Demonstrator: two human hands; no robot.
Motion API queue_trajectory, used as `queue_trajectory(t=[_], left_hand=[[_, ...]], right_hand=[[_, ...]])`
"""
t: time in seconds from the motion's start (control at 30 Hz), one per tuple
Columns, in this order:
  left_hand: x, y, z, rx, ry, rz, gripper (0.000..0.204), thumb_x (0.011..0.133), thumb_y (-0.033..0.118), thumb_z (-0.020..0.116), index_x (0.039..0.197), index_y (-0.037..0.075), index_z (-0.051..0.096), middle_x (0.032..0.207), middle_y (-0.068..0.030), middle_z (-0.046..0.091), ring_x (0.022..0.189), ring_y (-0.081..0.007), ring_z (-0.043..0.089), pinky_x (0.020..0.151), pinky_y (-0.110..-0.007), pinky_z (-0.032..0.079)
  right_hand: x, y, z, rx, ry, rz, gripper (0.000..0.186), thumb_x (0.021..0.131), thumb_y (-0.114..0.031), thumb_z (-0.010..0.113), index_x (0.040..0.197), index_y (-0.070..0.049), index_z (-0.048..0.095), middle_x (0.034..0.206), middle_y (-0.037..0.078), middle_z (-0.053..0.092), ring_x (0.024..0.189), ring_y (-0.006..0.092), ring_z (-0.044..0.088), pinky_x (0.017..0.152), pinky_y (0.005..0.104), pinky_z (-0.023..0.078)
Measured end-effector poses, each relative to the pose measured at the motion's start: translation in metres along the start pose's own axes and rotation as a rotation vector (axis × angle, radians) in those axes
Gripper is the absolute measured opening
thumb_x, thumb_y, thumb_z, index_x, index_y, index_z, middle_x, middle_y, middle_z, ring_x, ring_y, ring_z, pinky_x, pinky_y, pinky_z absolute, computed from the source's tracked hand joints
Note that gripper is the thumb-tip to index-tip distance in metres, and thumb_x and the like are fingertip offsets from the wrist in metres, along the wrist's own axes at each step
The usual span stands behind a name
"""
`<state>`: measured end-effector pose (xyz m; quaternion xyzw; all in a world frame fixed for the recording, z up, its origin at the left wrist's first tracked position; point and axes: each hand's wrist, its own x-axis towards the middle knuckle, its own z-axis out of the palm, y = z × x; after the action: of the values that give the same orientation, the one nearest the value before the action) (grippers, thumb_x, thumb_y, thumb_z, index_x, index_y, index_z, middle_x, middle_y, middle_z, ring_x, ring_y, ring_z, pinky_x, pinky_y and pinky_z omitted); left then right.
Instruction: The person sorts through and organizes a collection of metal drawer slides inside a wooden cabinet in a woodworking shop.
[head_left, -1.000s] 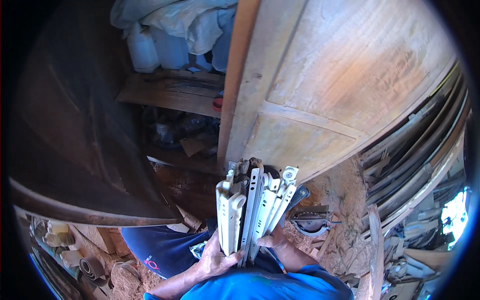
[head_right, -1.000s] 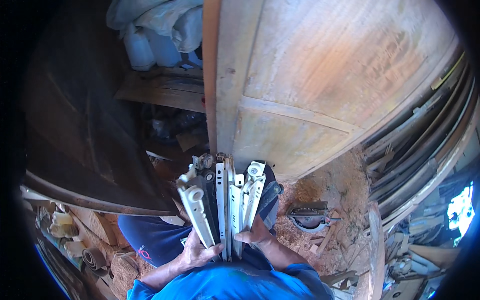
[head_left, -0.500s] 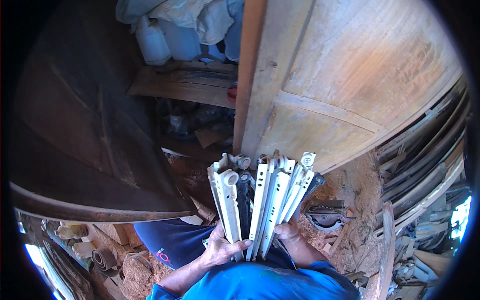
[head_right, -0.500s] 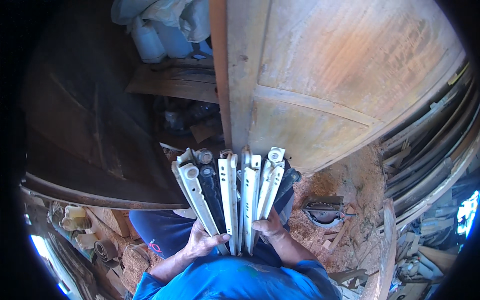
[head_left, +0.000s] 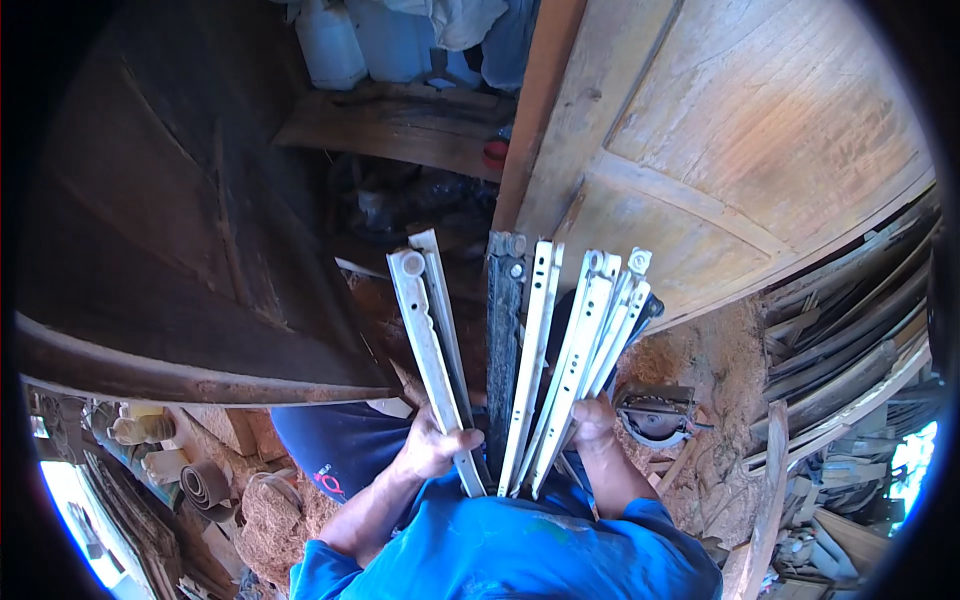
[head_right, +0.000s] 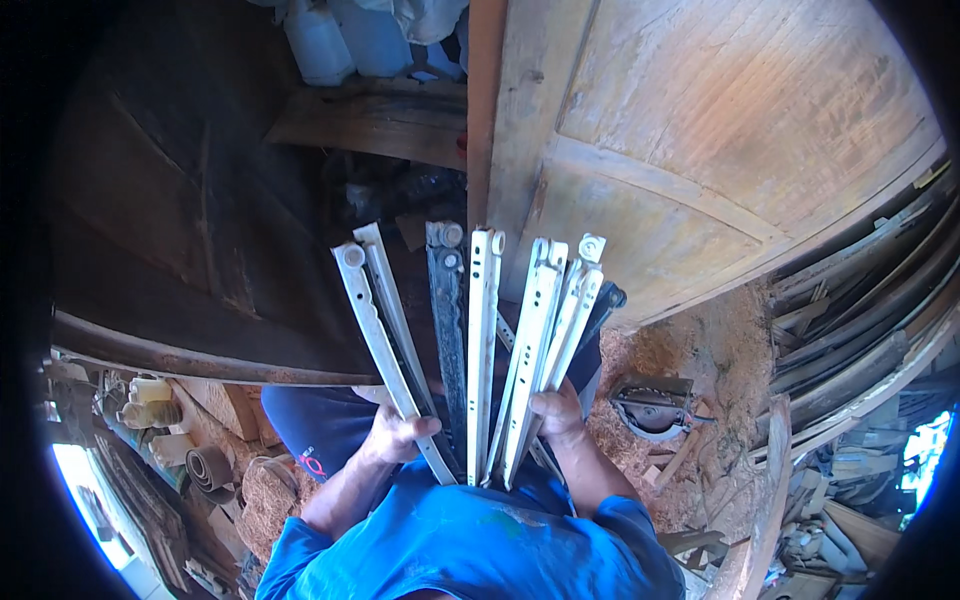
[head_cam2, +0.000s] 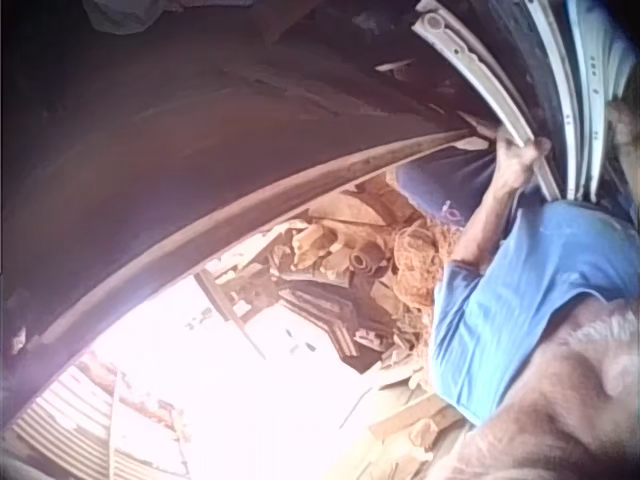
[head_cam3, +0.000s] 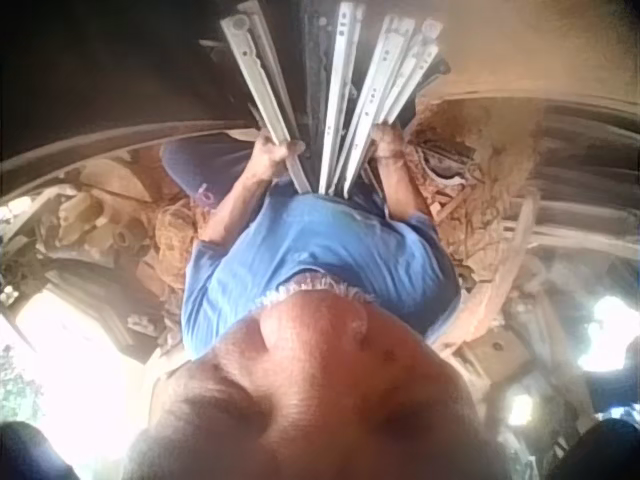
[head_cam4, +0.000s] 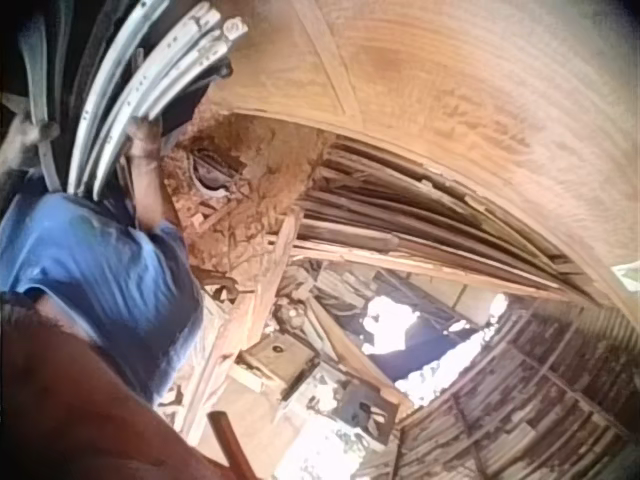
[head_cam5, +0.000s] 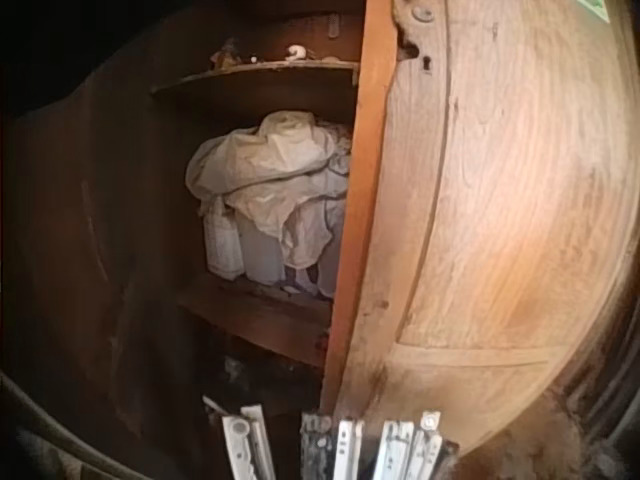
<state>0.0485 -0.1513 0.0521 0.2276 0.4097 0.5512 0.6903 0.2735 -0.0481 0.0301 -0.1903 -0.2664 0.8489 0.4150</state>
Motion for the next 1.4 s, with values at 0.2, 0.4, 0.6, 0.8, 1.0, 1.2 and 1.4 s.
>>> queue_trajectory(t=[0.2,0.4,0.6,0.8,1.0,1.2,1.4], left_hand=[[0.012,0.017,0.019,-0.245,-0.114,0.061,0.06,0.078,0.007,0.072,0.133,-0.001,0.047,0.12,-0.0148,0.062,0.109,-0.0244,0.062,0.099,-0.041,0.049],[0.012,0.017,0.014,-0.313,-0.072,-0.027,0.056,0.076,0.0,0.072,0.127,0.0,0.05,0.114,-0.0149,0.063,0.106,-0.0263,0.064,0.095,-0.045,0.053],[0.013,0.018,0.012,-0.276,-0.1,-0.015,0.058,0.08,0.001,0.067,0.134,-0.001,0.045,0.12,-0.0164,0.062,0.106,-0.0261,0.063,0.096,-0.041,0.052],[0.014,0.018,0.012,-0.291,-0.087,-0.026,0.056,0.08,0.002,0.068,0.133,-0.001,0.048,0.121,-0.0155,0.062,0.109,-0.0262,0.062,0.099,-0.043,0.049],[0.013,0.015,0.01,-0.292,-0.042,-0.006,0.054,0.08,0.004,0.068,0.13,-0.001,0.05,0.121,-0.0132,0.063,0.113,-0.0244,0.06,0.104,-0.042,0.043],[0.011,0.017,0.013,-0.264,-0.006,-0.041,0.047,0.086,0.008,0.066,0.129,0.0,0.048,0.114,-0.0124,0.063,0.106,-0.0219,0.062,0.097,-0.038,0.049],[0.013,0.0,-0.002,-0.179,0.039,-0.04,0.047,0.085,0.014,0.068,0.127,0.001,0.049,0.113,-0.0081,0.06,0.105,-0.0158,0.056,0.096,-0.034,0.044]], right_hand=[[0.009,-0.003,0.016,0.125,-0.141,0.121,0.081,0.075,-0.019,0.076,0.142,0.003,0.036,0.132,0.031,0.051,0.112,0.0485,0.058,0.091,0.0663,0.048],[0.007,0.001,0.011,0.104,-0.089,0.109,0.083,0.073,-0.011,0.074,0.144,0.003,0.032,0.132,0.026,0.052,0.112,0.0465,0.059,0.096,0.0653,0.045],[0.005,0.001,-0.003,0.074,-0.128,0.137,0.081,0.075,-0.011,0.071,0.145,0.002,0.032,0.137,0.035,0.044,0.117,0.054,0.052,0.092,0.0693,0.045],[0.009,-0.005,0.018,0.063,-0.138,0.114,0.083,0.071,-0.01,0.073,0.144,0.003,0.034,0.133,0.033,0.049,0.117,0.0487,0.055,0.099,0.055,0.047],[0.016,-0.001,0.022,-0.075,-0.091,0.073,0.074,0.073,-0.01,0.071,0.138,0.007,0.04,0.124,0.027,0.059,0.11,0.042,0.062,0.095,0.0495,0.05],[0.015,-0.001,0.025,-0.131,-0.099,0.075,0.067,0.079,-0.004,0.063,0.139,0.009,0.038,0.123,0.029,0.059,0.106,0.0411,0.064,0.093,0.0506,0.052],[0.016,0.007,0.019,-0.262,0.012,0.058,0.063,0.075,-0.004,0.07,0.133,0.005,0.047,0.113,0.016,0.065,0.098,0.0231,0.066,0.085,0.0355,0.053]])
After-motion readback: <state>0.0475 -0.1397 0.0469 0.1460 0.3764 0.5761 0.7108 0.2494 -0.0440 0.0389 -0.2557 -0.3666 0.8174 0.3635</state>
